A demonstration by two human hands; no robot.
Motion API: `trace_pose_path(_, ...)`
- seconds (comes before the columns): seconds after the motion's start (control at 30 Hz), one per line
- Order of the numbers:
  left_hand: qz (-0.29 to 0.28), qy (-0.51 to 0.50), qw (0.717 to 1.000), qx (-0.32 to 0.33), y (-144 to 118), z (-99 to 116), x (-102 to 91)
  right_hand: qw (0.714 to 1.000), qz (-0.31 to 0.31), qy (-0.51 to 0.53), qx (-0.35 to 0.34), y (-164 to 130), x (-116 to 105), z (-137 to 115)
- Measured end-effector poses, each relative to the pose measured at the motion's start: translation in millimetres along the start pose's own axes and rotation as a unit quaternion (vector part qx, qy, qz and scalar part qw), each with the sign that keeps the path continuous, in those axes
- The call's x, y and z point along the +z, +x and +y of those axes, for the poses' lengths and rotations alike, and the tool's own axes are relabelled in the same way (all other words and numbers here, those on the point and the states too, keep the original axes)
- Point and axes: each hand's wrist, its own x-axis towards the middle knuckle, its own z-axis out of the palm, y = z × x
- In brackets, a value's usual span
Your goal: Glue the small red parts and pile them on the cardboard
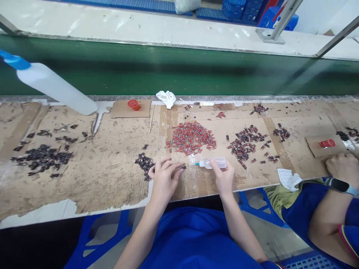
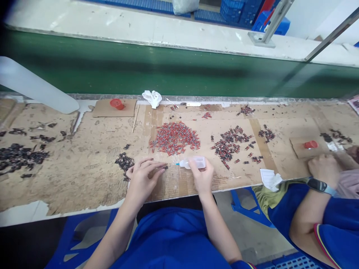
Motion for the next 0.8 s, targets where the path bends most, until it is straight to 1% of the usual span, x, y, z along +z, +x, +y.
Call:
trace_pose_path(0.1, -0.004, 0.014, 1.0, -0.002, 1.0, -0.3, 0.7, 0.997, 0.037, -0.062, -0.018, 5.1, -20.9, 0.8)
trace_pose_path(0.17, -0.01, 0.013, 1.0, -0.006, 0.9, -0.2, 0.4, 0.987, 0.041, -0.153, -0.038, 7.5, -32.2, 0.3)
trace_pose_path(0.23, -0.014, -0.004, 1.0, -0.003, 0.2, -0.4, -0.5, 0.958, 0.053, -0.264, -0.096, 9.3, -37.6, -2.0)
trace_pose_path(0.3, -0.007, -0.036, 0.999, -0.001, -0.8, -1.1, -2.6, 0.913, 0.074, -0.351, -0.194, 11.5, -35.8, -6.3)
trace_pose_path(0.33, 0.002, -0.057, 0.998, -0.002, -1.2, -1.4, -4.2, 0.892, 0.074, -0.373, -0.245, 13.1, -32.2, -8.8)
trace_pose_path(0.37, 0.012, -0.079, 0.997, -0.006, -1.4, -1.4, -6.0, 0.875, 0.054, -0.382, -0.291, 15.3, -27.1, -11.3)
trace_pose_path(0.4, 0.022, -0.102, 0.994, -0.01, -1.5, -1.1, -8.2, 0.863, 0.014, -0.384, -0.328, 18.1, -20.8, -13.4)
trace_pose_path(0.43, 0.03, -0.125, 0.992, -0.017, -1.4, -0.4, -10.3, 0.853, -0.042, -0.381, -0.354, 21.4, -13.5, -15.0)
trace_pose_path(0.5, 0.039, -0.165, 0.985, -0.034, -0.9, 2.1, -14.4, 0.829, -0.159, -0.384, -0.373, 28.8, 1.9, -16.3)
trace_pose_path(0.53, 0.042, -0.18, 0.982, -0.043, -0.6, 3.7, -16.1, 0.815, -0.201, -0.398, -0.369, 32.5, 9.3, -16.2)
trace_pose_path(0.57, 0.046, -0.191, 0.979, -0.053, -0.3, 5.5, -17.6, 0.801, -0.229, -0.419, -0.362, 35.8, 16.1, -15.8)
trace_pose_path(0.63, 0.056, -0.203, 0.976, -0.065, -0.1, 8.9, -19.6, 0.775, -0.254, -0.463, -0.348, 40.2, 27.4, -15.0)
trace_pose_path(0.7, 0.065, -0.209, 0.974, -0.063, -0.3, 11.4, -21.0, 0.751, -0.253, -0.502, -0.345, 41.2, 35.2, -15.7)
trace_pose_path(0.8, 0.075, -0.216, 0.972, -0.052, -0.8, 13.4, -22.4, 0.711, -0.249, -0.553, -0.356, 38.4, 41.0, -21.0)
